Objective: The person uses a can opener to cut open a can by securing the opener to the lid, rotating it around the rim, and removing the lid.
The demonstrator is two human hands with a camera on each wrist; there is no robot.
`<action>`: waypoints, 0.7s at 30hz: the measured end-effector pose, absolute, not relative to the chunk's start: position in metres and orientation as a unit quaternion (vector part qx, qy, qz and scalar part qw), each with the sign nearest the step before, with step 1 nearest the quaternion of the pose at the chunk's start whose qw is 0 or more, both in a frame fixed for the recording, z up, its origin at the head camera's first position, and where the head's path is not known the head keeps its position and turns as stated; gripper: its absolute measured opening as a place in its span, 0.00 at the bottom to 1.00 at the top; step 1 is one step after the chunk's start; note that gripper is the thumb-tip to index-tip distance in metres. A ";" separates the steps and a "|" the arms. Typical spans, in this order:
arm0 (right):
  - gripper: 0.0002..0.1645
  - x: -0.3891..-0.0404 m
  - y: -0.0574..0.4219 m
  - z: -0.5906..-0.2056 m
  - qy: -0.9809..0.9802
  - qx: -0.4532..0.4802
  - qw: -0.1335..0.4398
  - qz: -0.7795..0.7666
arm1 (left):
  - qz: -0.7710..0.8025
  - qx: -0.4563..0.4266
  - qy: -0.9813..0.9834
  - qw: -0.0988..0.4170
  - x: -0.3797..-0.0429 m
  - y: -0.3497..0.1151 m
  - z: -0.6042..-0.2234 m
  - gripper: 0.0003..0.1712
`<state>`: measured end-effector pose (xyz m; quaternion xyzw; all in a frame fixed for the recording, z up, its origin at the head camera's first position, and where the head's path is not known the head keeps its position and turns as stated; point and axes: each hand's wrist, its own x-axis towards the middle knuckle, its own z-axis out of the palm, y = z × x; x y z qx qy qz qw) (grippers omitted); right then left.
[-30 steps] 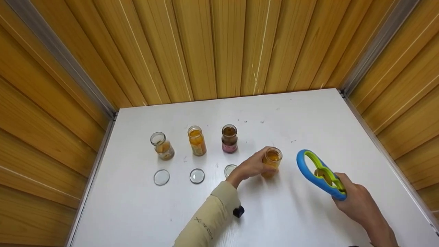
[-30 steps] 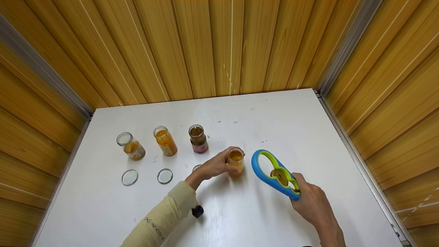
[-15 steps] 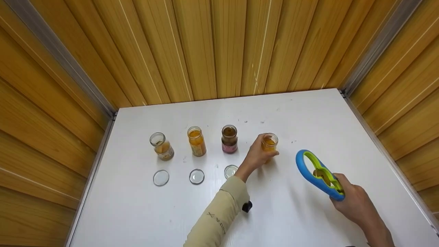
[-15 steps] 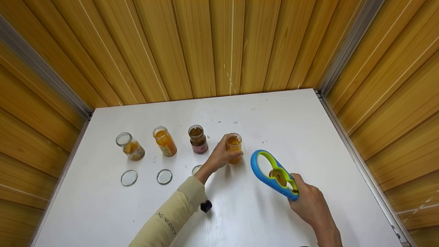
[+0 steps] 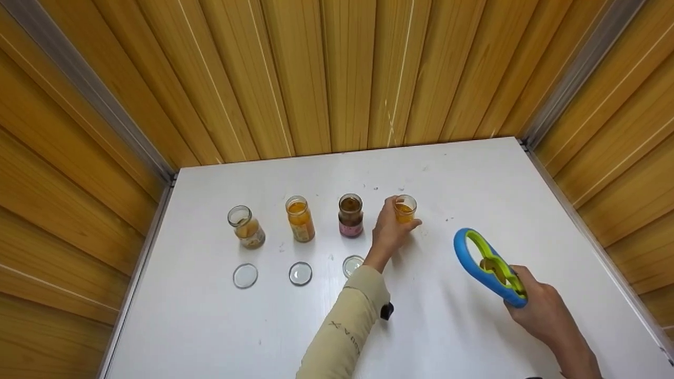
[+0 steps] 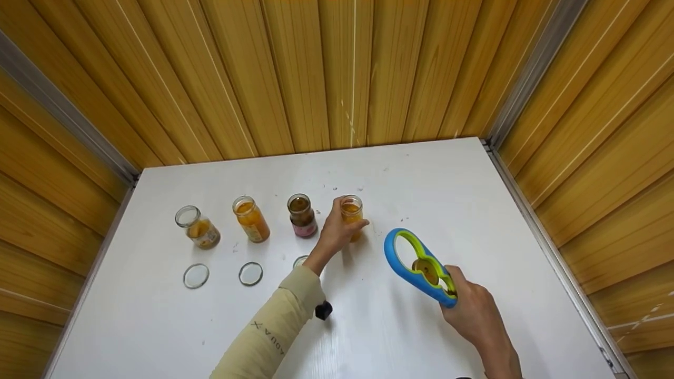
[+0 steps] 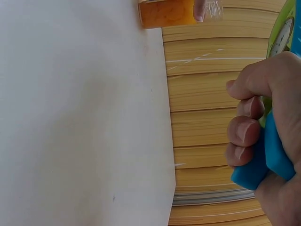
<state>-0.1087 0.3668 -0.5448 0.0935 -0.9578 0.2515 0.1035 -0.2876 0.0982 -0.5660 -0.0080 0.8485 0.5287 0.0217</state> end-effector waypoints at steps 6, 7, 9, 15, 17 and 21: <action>0.35 -0.107 0.369 -0.544 -0.959 0.074 0.094 0.259 | 0.497 -0.027 0.867 -0.008 -0.293 0.103 -0.566 0.40; 0.35 -0.107 0.369 -0.543 -0.959 0.074 0.094 0.259 | 0.492 -0.029 0.870 -0.013 -0.294 0.104 -0.566 0.41; 0.35 -0.107 0.369 -0.543 -0.959 0.074 0.095 0.257 | 0.483 -0.030 0.875 -0.022 -0.296 0.104 -0.567 0.42; 0.35 -0.106 0.369 -0.546 -0.958 0.081 0.110 0.253 | 0.477 -0.024 0.878 -0.020 -0.302 0.099 -0.567 0.43; 0.35 -0.106 0.369 -0.547 -0.957 0.081 0.110 0.254 | 0.482 -0.024 0.876 -0.016 -0.304 0.097 -0.567 0.43; 0.36 -0.105 0.370 -0.546 -0.959 0.072 0.099 0.254 | 0.494 -0.028 0.869 -0.016 -0.306 0.097 -0.567 0.43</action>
